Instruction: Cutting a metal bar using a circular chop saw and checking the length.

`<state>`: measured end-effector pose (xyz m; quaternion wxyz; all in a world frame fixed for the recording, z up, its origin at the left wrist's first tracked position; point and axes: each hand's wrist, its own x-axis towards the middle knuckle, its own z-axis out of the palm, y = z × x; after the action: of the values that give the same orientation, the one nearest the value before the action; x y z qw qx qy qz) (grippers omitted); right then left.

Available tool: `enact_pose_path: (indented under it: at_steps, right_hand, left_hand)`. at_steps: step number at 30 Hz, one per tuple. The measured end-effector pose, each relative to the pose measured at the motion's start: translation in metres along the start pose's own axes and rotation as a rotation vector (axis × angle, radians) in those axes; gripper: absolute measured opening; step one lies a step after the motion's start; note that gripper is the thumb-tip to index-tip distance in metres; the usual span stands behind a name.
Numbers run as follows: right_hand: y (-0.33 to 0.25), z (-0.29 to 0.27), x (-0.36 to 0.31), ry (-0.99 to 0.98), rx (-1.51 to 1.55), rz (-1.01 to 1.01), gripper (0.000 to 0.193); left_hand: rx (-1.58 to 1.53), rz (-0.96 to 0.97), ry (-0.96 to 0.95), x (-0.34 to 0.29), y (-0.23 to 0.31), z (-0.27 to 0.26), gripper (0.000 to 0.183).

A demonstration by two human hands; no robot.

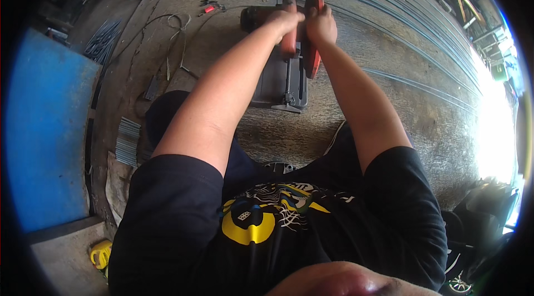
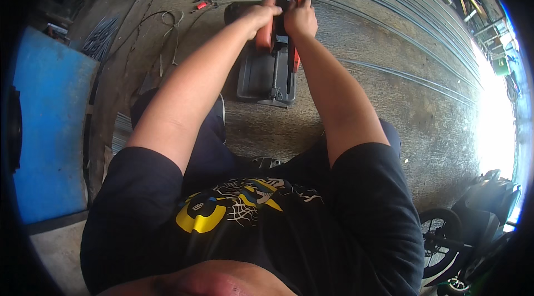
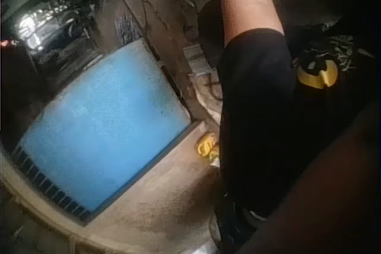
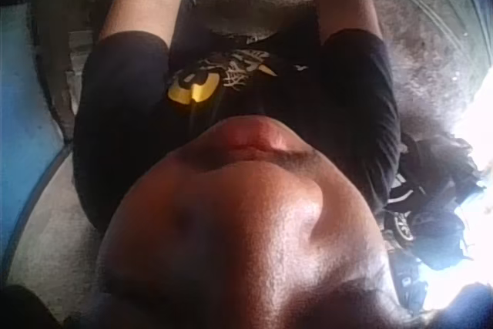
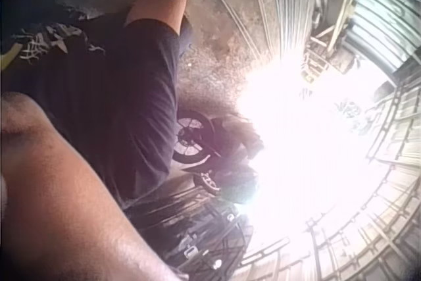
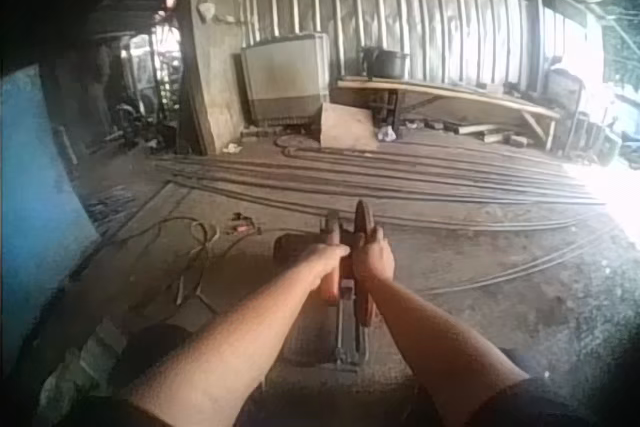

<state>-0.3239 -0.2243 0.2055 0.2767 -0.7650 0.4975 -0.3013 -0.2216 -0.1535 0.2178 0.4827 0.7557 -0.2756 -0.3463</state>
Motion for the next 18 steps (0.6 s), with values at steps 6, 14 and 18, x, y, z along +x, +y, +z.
enact_pose_path:
  at_steps: [6, 14, 18]
  right_hand:
    - [0.024, 0.003, -0.023, 0.098, 0.001, -0.023, 0.049]
    - [0.031, 0.015, -0.043, 0.111, 0.03, -0.049, 0.053]
    - [0.055, 0.025, -0.053, 0.186, 0.003, -0.096, 0.053]
  left_hand:
    - [-0.047, -0.159, 0.01, -0.02, -0.007, 0.024, 0.034]
    - [0.102, -0.024, 0.137, -0.017, -0.047, 0.028, 0.02]
    - [0.165, -0.06, 0.065, -0.031, -0.062, 0.035, 0.046]
